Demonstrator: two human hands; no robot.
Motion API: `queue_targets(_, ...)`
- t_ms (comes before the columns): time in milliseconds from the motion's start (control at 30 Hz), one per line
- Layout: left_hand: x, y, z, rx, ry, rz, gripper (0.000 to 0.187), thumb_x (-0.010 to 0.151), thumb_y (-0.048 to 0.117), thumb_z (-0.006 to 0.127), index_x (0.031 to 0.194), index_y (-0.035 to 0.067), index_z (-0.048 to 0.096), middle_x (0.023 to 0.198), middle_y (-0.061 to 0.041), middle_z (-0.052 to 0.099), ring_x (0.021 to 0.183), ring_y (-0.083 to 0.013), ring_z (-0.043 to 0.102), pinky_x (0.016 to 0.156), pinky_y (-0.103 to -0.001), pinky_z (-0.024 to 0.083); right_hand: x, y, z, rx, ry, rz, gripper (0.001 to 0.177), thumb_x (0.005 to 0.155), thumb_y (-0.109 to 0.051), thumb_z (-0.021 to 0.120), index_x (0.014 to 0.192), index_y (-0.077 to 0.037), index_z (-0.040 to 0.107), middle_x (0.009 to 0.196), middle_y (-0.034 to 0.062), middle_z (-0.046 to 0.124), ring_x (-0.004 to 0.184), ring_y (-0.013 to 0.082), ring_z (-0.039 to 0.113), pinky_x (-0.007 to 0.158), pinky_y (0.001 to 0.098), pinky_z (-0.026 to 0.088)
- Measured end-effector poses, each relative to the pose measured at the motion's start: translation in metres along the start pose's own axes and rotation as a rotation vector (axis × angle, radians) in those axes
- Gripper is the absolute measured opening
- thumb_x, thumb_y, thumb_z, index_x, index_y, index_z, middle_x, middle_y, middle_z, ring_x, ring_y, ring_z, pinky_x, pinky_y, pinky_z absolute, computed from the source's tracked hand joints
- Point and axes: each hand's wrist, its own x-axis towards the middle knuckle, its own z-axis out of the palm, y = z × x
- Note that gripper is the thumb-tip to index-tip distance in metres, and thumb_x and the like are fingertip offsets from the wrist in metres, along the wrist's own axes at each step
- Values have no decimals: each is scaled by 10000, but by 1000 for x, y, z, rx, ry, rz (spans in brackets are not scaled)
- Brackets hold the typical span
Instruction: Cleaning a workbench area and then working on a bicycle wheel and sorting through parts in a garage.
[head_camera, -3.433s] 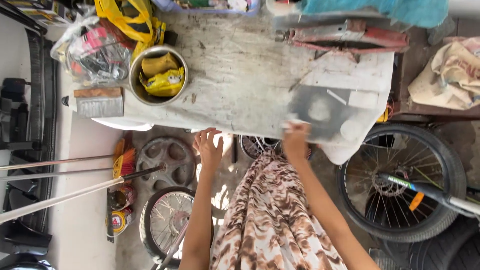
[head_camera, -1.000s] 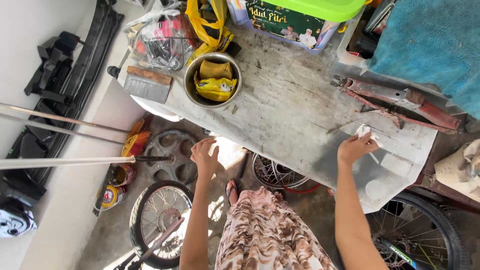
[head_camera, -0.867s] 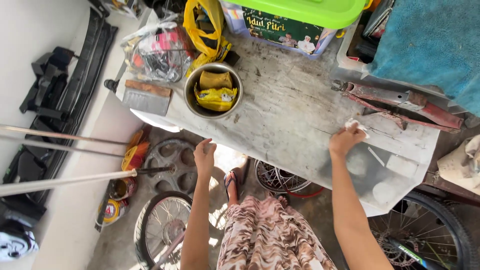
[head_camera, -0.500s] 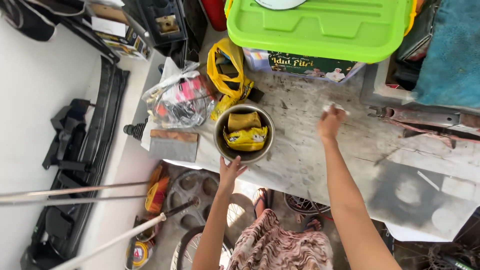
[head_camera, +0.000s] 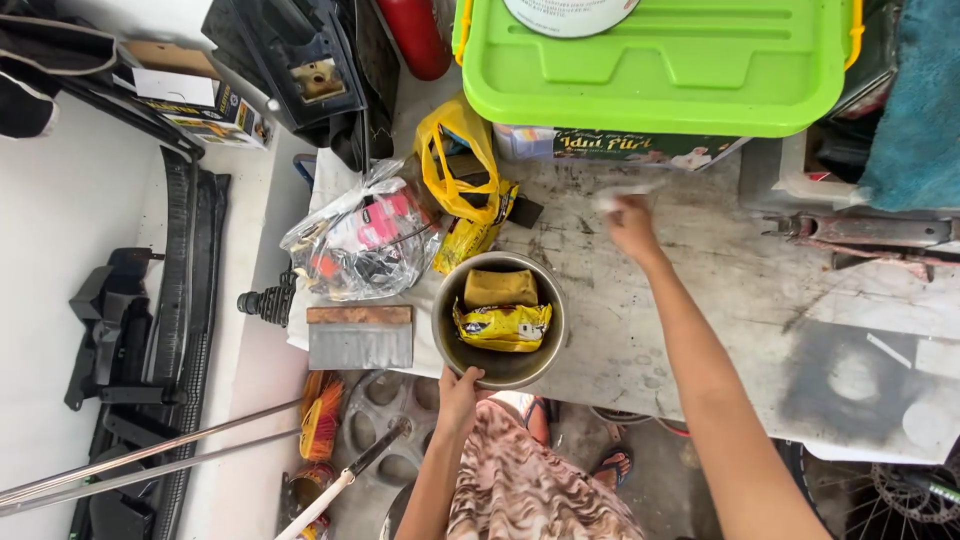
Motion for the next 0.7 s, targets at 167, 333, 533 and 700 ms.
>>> queue_targets(167, -23, 31, -23, -27, -13, 77, 330, 899, -34, 575, 1226, -17, 529, 1000, -122, 690, 776, -225, 723, 646, -368, 653, 41, -64, -46, 617, -508, 411, 222, 945, -100, 693, 1160, -97, 747, 1249, 108, 665, 918, 252, 700, 805, 367, 591)
queue_targets(333, -39, 49, -36, -48, 50, 79, 357, 882, -34, 555, 1234, 18, 520, 992, -122, 696, 749, -234, 729, 601, -363, 641, 1, -149, -78, 634, -632, 317, 402, 889, -3, 669, 1279, -46, 580, 1334, 135, 561, 1202, 243, 588, 1021, 347, 517)
queue_targets(533, -42, 48, -59, -53, 131, 98, 322, 888, -43, 545, 1206, 3, 523, 991, -126, 696, 750, -239, 746, 607, -371, 658, -19, -154, -107, 589, -879, 284, 391, 943, -74, 657, 1331, -111, 629, 1373, 152, 504, 1156, 249, 592, 1010, 352, 519)
queue_targets(700, -52, 54, -63, -111, 122, 114, 314, 890, -47, 546, 1196, 14, 524, 972, -115, 694, 730, -225, 734, 590, -349, 651, -67, -189, -108, 509, -557, 511, 481, 959, -50, 610, 1425, -14, 494, 1293, 209, 529, 998, 262, 633, 868, 350, 592)
